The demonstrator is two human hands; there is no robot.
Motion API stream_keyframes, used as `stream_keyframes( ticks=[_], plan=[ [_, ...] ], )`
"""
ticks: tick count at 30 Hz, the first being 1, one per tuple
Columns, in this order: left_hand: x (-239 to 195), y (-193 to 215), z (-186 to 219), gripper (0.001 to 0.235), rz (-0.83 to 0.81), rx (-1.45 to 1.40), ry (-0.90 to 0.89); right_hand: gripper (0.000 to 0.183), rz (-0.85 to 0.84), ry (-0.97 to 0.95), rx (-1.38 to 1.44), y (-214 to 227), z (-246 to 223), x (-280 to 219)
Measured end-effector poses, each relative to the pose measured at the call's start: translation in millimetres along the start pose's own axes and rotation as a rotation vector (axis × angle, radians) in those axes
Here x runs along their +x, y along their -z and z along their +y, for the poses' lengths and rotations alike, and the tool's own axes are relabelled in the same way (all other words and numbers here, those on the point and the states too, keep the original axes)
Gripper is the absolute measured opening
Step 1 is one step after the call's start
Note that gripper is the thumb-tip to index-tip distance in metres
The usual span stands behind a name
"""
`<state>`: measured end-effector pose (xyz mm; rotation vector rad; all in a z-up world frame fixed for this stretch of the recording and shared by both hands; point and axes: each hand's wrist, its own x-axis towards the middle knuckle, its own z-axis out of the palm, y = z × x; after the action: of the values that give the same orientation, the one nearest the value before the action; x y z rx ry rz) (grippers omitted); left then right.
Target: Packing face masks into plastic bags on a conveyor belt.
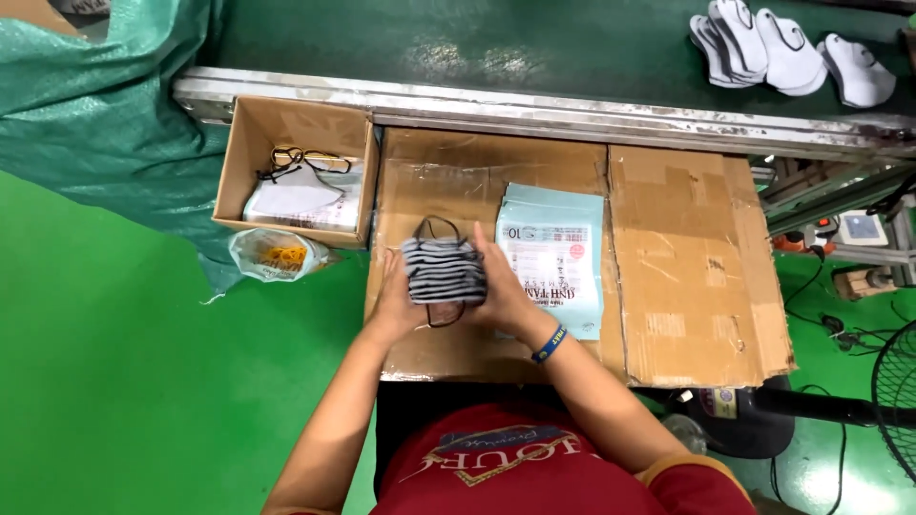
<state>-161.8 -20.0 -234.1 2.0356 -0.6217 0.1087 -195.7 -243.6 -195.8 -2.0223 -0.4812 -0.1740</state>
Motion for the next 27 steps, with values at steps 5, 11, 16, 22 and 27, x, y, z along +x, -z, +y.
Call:
stream_keyframes(
  ticks=[5, 11, 16, 22, 27],
  plan=[
    [-11, 4, 10, 0.085, -0.064, -0.045, 0.051, 0.095, -0.156, -0.091, -0.232, 18, 9, -2],
    [-14, 16, 35, 0.053, -0.073, 0.046, -0.131, 0.052, -0.056, 0.268, -0.13, 13, -14, -7],
    [-12, 11, 15, 0.061, -0.124, 0.124, -0.115, 0.016, -0.082, -0.428, 0.144, -29, 84, -28],
    [7, 46, 91, 0.062, -0.171, 0.064, 0.122, 0.021, -0.245, -0.377, 0.344, 19, -1, -16],
    [-12, 24, 99, 0.11, -0.165, -0.616, -0.072, 0.032, -0.071, 0.086, 0.282, 20, 17, -54]
  ],
)
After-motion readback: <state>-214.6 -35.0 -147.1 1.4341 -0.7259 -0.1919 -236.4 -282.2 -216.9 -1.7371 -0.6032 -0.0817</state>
